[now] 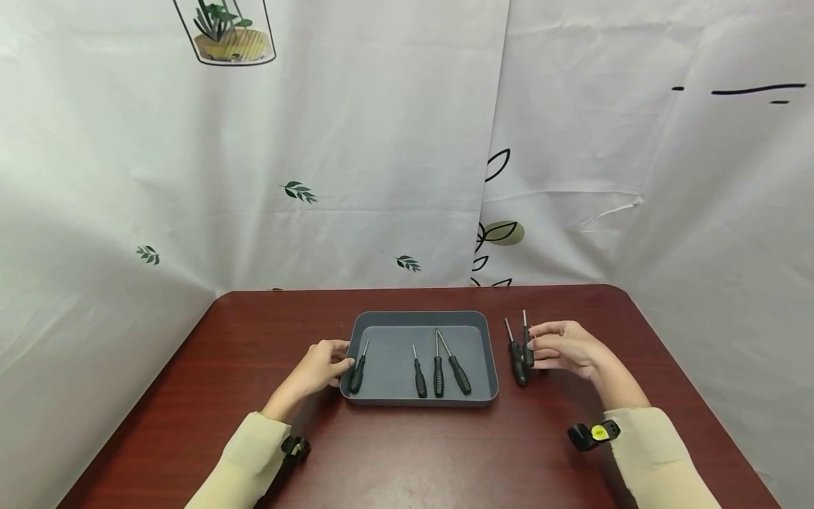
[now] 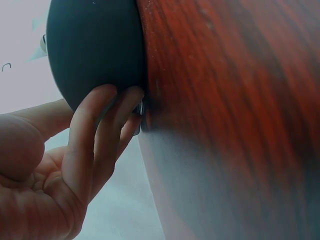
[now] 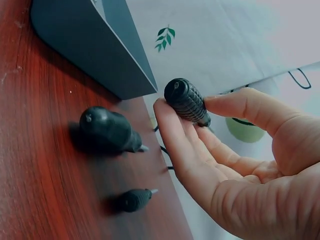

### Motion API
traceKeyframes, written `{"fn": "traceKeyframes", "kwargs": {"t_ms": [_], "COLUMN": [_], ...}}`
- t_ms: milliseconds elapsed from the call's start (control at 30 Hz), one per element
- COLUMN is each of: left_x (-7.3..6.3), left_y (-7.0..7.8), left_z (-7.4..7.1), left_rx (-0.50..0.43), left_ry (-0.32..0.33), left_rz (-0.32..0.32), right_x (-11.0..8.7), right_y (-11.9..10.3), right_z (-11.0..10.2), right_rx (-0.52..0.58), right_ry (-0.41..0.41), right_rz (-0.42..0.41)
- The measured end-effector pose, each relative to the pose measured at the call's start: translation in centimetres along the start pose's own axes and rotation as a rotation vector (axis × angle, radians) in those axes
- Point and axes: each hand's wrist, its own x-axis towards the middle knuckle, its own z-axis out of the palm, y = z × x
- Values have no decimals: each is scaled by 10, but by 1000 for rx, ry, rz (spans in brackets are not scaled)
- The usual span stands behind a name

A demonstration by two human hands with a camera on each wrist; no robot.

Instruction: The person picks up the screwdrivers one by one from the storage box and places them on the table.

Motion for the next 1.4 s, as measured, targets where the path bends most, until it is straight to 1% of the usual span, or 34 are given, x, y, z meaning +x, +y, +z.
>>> {"fn": "traceKeyframes", "kwargs": {"t_ms": [100, 333, 600, 833, 1000, 1267, 1400], "left_x": [0, 1, 2, 1, 0, 0, 0], "left_y": [1, 2, 2, 2, 2, 1, 1], "left_z": [0, 0, 0, 0, 0, 1, 1], "left_rx": [3, -3, -3, -11, -4, -3, 1], "left_ry": [0, 2, 2, -2, -1, 2, 2], "left_rz": [-3, -7, -13, -11, -7, -18, -13], "right_x": [-2, -6, -12, -14, -17, -20, -21], "right_y": [0, 1, 4, 5, 6, 4, 5], "right_z": [-5, -17, -31, -41, -47, -53, -56], "right_rx": [12, -22, 35, 25, 49, -9, -7], "right_ry": [-2, 31, -10, 2, -10, 10, -4], "right_rz": [-3, 7, -1, -5, -1, 25, 23]}}
